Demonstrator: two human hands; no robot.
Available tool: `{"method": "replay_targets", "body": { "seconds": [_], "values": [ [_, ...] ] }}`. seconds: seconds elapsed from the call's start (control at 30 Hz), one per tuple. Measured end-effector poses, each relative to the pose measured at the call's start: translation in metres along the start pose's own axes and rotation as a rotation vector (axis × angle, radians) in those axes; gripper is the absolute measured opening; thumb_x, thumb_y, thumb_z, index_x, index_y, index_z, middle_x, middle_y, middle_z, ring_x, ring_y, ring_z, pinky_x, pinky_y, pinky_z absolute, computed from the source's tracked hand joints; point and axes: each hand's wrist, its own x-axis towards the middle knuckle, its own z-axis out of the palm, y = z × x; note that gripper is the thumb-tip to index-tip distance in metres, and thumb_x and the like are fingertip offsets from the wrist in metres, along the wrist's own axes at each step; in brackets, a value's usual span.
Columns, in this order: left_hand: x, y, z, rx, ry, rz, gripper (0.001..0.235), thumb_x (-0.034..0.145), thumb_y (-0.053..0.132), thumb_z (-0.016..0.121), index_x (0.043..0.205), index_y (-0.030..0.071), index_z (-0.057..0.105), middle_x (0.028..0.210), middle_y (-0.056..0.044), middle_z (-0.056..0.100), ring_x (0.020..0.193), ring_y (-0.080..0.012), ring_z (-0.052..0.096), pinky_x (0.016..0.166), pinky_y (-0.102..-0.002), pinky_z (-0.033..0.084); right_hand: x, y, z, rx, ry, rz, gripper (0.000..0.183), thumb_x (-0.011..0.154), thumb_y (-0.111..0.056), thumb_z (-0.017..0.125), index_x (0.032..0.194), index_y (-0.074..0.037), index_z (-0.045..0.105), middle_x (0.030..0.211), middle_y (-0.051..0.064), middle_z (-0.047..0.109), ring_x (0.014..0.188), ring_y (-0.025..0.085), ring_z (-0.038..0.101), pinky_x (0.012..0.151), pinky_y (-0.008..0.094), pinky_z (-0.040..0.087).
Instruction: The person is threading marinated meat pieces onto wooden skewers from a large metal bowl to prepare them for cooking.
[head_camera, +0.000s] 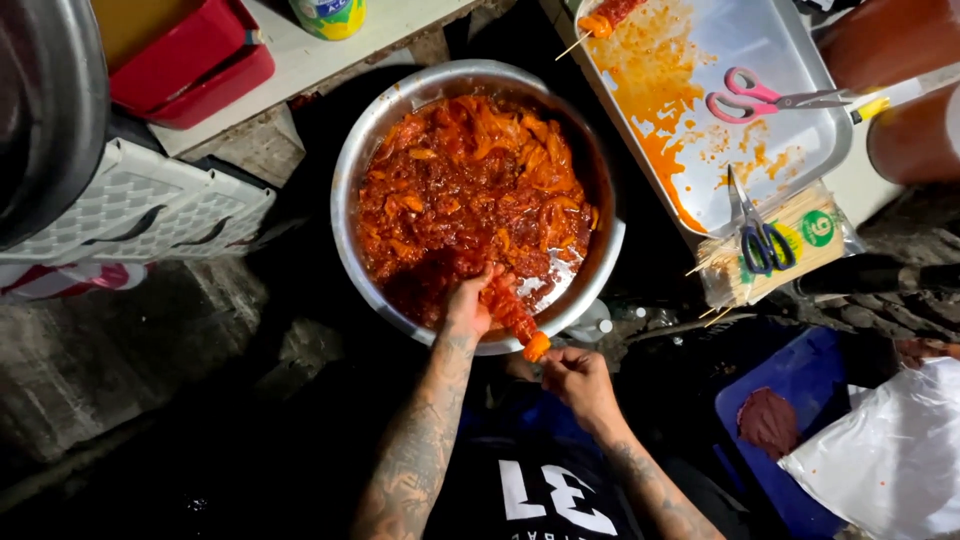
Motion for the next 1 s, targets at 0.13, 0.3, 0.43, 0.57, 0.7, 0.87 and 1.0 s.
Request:
{"method": "replay_targets", "body": {
  "seconds": [0.13, 0.3, 0.43, 0.57, 0.7, 0.87, 1.0],
  "values": [
    [-0.022, 0.006, 0.018, 0.040, 0.028, 0.028, 0.027, 0.087, 0.010, 0.083, 0.109, -0.002, 0.071, 0.109, -0.023, 0.075, 0.101, -0.0447, 0.073, 0.092, -0.063, 0.057, 0.007, 0.021, 0.005, 0.015, 0.050, -0.020, 0.012, 0.091, -0.002, 0.069, 0.087, 0.007, 0.076, 0.049, 0.018, 0.062, 0.031, 0.013, 0.045, 0.031, 0.022, 0.035],
    [0.012, -0.017, -0.008, -0.070, 0.073, 0.071, 0.039, 0.085, 0.015, 0.087, 0.117, 0.000, 0.070, 0.114, -0.026, 0.073, 0.103, -0.0479, 0.072, 0.091, -0.066, 0.057, -0.003, 0.020, 0.018, -0.007, 0.089, -0.007, 0.013, 0.090, -0.002, 0.069, 0.088, 0.009, 0.076, 0.050, 0.018, 0.063, 0.033, 0.015, 0.048, 0.032, 0.022, 0.036],
    [-0.009, -0.009, 0.004, -0.028, 0.123, 0.104, 0.046, 0.086, 0.010, 0.082, 0.127, -0.001, 0.063, 0.121, -0.030, 0.069, 0.108, -0.0530, 0.068, 0.095, -0.071, 0.053, 0.003, 0.036, 0.017, -0.041, 0.067, -0.012, 0.012, 0.089, -0.004, 0.072, 0.088, 0.006, 0.078, 0.051, 0.017, 0.066, 0.033, 0.013, 0.050, 0.032, 0.021, 0.037],
    [0.012, -0.014, -0.016, 0.242, 0.239, 0.190, 0.043, 0.082, 0.014, 0.087, 0.116, -0.001, 0.066, 0.110, -0.023, 0.071, 0.104, -0.0447, 0.069, 0.087, -0.066, 0.055, 0.002, 0.039, 0.019, -0.047, 0.056, -0.025, 0.011, 0.089, -0.004, 0.073, 0.087, 0.005, 0.079, 0.050, 0.016, 0.066, 0.032, 0.012, 0.049, 0.031, 0.021, 0.036],
    [-0.015, -0.010, 0.013, 0.644, 0.316, 0.344, 0.028, 0.080, 0.022, 0.089, 0.095, 0.002, 0.076, 0.097, -0.016, 0.070, 0.102, -0.0306, 0.065, 0.090, -0.056, 0.048, -0.002, 0.033, 0.028, 0.005, 0.050, -0.012, 0.011, 0.090, -0.005, 0.072, 0.085, 0.004, 0.077, 0.050, 0.015, 0.065, 0.032, 0.012, 0.049, 0.031, 0.020, 0.035],
    [-0.030, -0.004, 0.017, 0.912, 0.338, 0.372, 0.024, 0.078, 0.036, 0.088, 0.094, 0.019, 0.083, 0.090, -0.008, 0.076, 0.099, -0.0287, 0.071, 0.098, -0.046, 0.045, 0.000, 0.035, 0.033, 0.117, 0.041, -0.021, 0.015, 0.092, -0.006, 0.072, 0.080, 0.003, 0.075, 0.049, 0.016, 0.062, 0.029, 0.013, 0.046, 0.028, 0.021, 0.032],
    [-0.024, 0.006, 0.021, 0.327, 0.235, 0.156, 0.081, 0.077, 0.005, 0.090, 0.145, 0.011, 0.047, 0.132, -0.021, 0.061, 0.120, -0.0448, 0.062, 0.093, -0.067, 0.052, 0.005, 0.036, 0.034, 0.181, 0.062, -0.034, 0.012, 0.091, -0.004, 0.074, 0.083, 0.005, 0.076, 0.050, 0.018, 0.063, 0.027, 0.013, 0.044, 0.026, 0.023, 0.030]
  ]
}}
